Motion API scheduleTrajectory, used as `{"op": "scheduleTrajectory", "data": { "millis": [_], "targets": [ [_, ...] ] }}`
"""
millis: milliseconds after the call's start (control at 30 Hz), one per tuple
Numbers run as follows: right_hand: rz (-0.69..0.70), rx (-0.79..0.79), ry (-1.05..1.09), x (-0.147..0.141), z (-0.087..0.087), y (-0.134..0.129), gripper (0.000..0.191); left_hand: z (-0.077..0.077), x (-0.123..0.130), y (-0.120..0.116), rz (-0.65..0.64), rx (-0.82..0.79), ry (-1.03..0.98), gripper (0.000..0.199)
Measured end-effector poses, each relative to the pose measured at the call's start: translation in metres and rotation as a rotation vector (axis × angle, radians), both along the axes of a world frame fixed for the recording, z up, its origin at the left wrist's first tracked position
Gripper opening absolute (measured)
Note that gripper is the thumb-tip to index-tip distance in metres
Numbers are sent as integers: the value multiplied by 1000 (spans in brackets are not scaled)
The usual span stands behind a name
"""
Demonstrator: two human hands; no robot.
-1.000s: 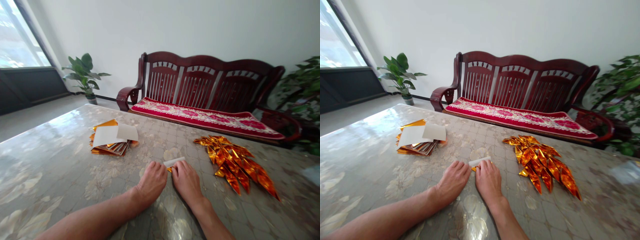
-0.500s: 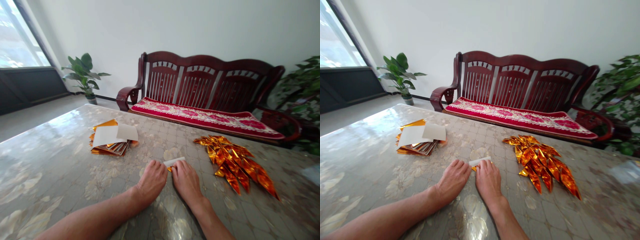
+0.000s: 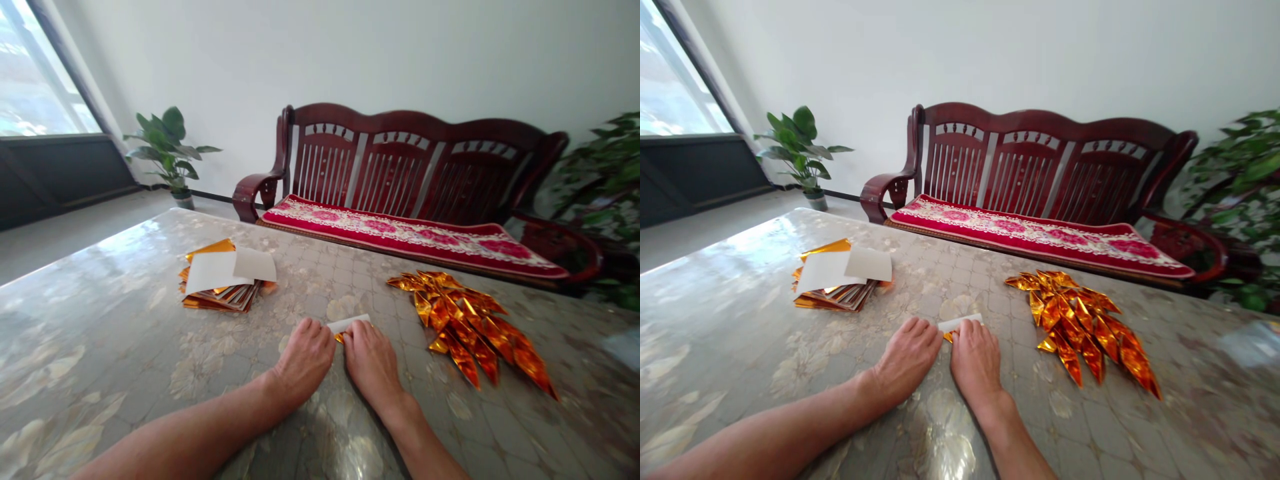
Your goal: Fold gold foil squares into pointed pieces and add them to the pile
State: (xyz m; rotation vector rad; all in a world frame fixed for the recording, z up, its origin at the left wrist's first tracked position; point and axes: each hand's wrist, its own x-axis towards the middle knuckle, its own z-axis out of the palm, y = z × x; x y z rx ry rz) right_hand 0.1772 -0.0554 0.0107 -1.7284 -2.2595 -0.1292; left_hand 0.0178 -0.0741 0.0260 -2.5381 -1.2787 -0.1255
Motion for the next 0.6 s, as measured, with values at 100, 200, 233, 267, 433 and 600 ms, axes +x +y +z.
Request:
{"op": "scheduleTrajectory", "data": {
  "millis": [100, 200, 233, 267, 433, 600],
  "targets": [
    [0, -7, -3, 0, 1, 0, 12, -2, 0, -1, 3, 6, -4, 5],
    [0, -21, -3, -1, 2, 0, 11, -3, 0, -1, 6, 4, -13, 6],
    [0, -20, 2, -1, 2, 0, 12, -3, 0, 0, 9, 1, -19, 7],
    [1, -16, 7, -1, 2, 0, 12, -3, 0, 0, 11, -1, -26, 8],
    [7, -19, 20, -1, 3, 0, 13, -2, 0, 0, -42, -5, -91, 11],
    [-12, -46, 17, -2, 5, -1, 11, -6, 2, 1, -139, -61, -125, 10]
  ]
}}
